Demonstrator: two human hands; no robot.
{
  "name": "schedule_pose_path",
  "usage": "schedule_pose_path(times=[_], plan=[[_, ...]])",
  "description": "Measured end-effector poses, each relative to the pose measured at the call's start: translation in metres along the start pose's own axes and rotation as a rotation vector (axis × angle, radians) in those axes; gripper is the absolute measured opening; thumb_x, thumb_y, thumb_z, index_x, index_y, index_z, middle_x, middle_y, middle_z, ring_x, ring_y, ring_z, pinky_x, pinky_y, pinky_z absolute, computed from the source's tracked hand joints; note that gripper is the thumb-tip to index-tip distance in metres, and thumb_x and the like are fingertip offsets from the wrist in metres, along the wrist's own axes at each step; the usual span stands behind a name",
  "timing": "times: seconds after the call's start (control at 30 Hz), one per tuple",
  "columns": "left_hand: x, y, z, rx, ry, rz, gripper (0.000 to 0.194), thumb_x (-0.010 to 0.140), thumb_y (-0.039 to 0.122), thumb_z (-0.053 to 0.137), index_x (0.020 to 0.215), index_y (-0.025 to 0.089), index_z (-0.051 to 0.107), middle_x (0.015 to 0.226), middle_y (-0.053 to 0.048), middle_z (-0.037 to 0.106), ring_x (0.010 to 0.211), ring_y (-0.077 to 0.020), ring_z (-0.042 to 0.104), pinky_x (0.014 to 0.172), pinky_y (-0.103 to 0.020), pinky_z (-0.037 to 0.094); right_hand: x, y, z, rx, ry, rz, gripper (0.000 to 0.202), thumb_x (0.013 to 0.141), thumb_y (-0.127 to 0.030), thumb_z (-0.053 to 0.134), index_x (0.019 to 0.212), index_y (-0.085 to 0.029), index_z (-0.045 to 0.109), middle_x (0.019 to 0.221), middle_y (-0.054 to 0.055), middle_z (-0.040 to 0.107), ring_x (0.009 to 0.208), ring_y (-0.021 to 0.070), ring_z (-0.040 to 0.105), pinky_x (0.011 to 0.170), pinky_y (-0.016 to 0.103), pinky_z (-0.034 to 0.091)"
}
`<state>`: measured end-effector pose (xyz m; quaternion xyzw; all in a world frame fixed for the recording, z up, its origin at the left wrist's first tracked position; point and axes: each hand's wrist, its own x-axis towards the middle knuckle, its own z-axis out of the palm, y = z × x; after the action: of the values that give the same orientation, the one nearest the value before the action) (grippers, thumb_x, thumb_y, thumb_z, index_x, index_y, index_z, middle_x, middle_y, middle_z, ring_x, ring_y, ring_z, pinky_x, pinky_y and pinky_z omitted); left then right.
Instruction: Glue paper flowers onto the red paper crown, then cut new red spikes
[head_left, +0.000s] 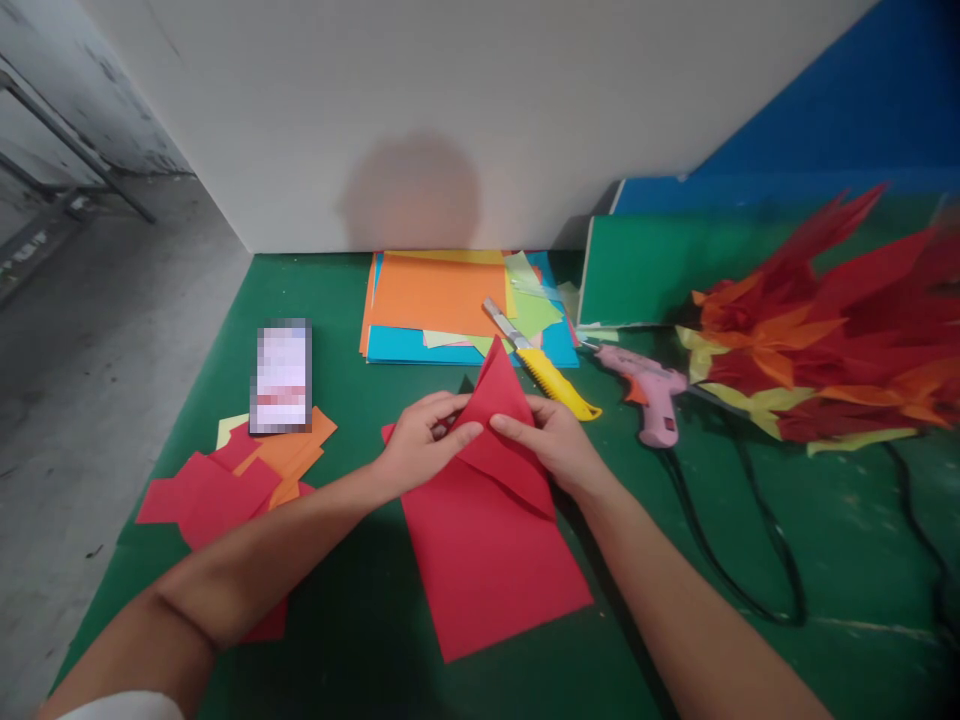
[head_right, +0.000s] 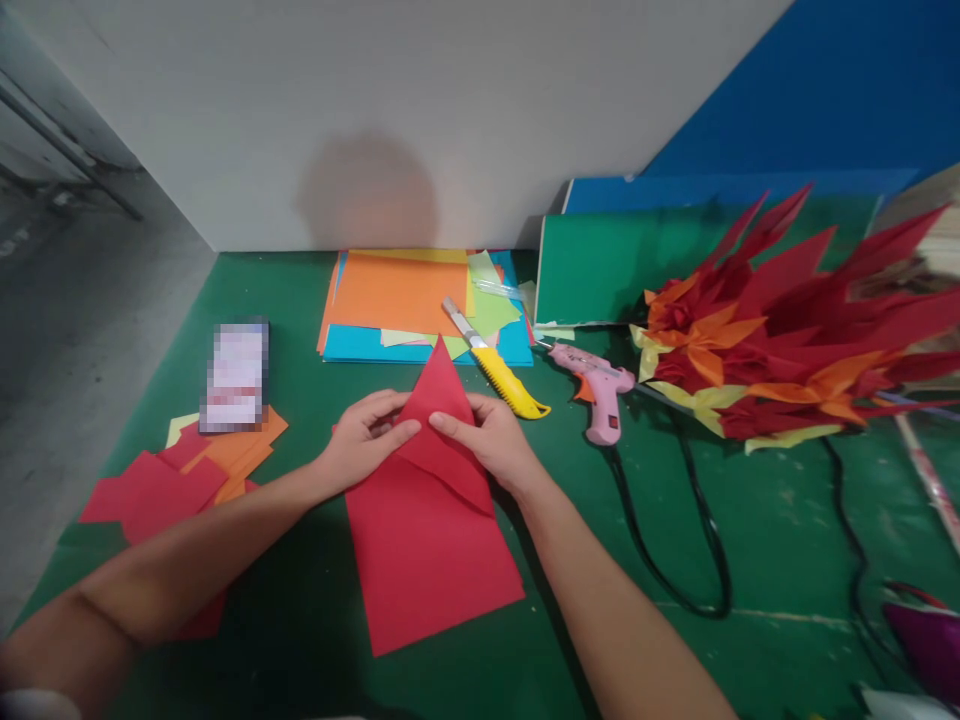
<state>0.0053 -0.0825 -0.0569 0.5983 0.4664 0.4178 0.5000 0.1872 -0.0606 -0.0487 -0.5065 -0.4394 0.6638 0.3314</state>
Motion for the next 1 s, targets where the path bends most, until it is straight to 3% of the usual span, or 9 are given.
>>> schedule_pose_path(times=[0.13,0.23,0.37,0.57,0.73,1.0], plan=[[0.001,-0.004,0.002,-0.147,0.075,-0.049,0.043,0.079,0.037,0.069,0.117,0.017,0.059,0.101,-0.009,0.062,0.088,-0.0163,0.061,0.074,-0.027,0.054,0.0,0.0,-0.001,-0.062,-0.076,-0.001,0.035,0.06,-0.044,0.082,0.086,-0.021,0.074,0.086,0.003,0.075,0.073,0.0199,0.068,0.065,0.031,0.054],[0.001,-0.005,0.003,-0.198,0.111,-0.022,0.044,0.077,0.033,0.071,0.116,0.019,0.054,0.098,-0.006,0.061,0.086,-0.014,0.06,0.07,-0.024,0.053,-0.001,0.001,-0.001,-0.048,-0.11,0.014,0.033,0.063,-0.044,0.081,0.086,-0.022,0.074,0.085,0.001,0.075,0.071,0.0171,0.067,0.063,0.028,0.052],[-0.002,0.001,0.001,-0.071,-0.002,0.032,0.02,0.081,0.03,0.065,0.097,0.018,0.064,0.108,-0.008,0.058,0.086,-0.0131,0.059,0.062,-0.019,0.05,0.0,0.002,-0.001,0.043,-0.075,0.016,0.032,0.065,-0.048,0.078,0.083,-0.022,0.071,0.082,0.0,0.073,0.067,0.0145,0.064,0.062,0.026,0.049],[-0.004,0.009,-0.002,0.051,-0.134,0.027,0.02,0.082,0.026,0.063,0.1,0.022,0.071,0.117,-0.009,0.057,0.095,-0.0165,0.06,0.056,-0.017,0.047,0.004,0.004,-0.001,0.149,0.016,-0.019,0.033,0.062,-0.049,0.079,0.073,-0.023,0.063,0.075,-0.003,0.067,0.065,0.012,0.059,0.062,0.024,0.047],[-0.003,0.005,-0.001,0.079,-0.186,0.054,0.017,0.083,0.028,0.064,0.095,0.019,0.073,0.092,-0.007,0.065,0.072,-0.012,0.057,0.052,-0.019,0.043,0.005,0.002,0.0,0.165,0.06,-0.038,0.039,0.058,-0.047,0.082,0.064,-0.022,0.053,0.068,-0.004,0.06,0.061,0.0105,0.053,0.059,0.023,0.046],[-0.003,0.005,-0.001,0.18,-0.174,0.111,0.017,0.084,0.027,0.064,0.096,0.02,0.074,0.087,-0.006,0.069,0.083,-0.017,0.062,0.07,-0.027,0.051,0.006,0.001,0.001,0.163,0.11,-0.043,0.045,0.052,-0.05,0.084,0.063,-0.023,0.049,0.066,-0.005,0.059,0.058,0.0103,0.051,0.058,0.024,0.045]])
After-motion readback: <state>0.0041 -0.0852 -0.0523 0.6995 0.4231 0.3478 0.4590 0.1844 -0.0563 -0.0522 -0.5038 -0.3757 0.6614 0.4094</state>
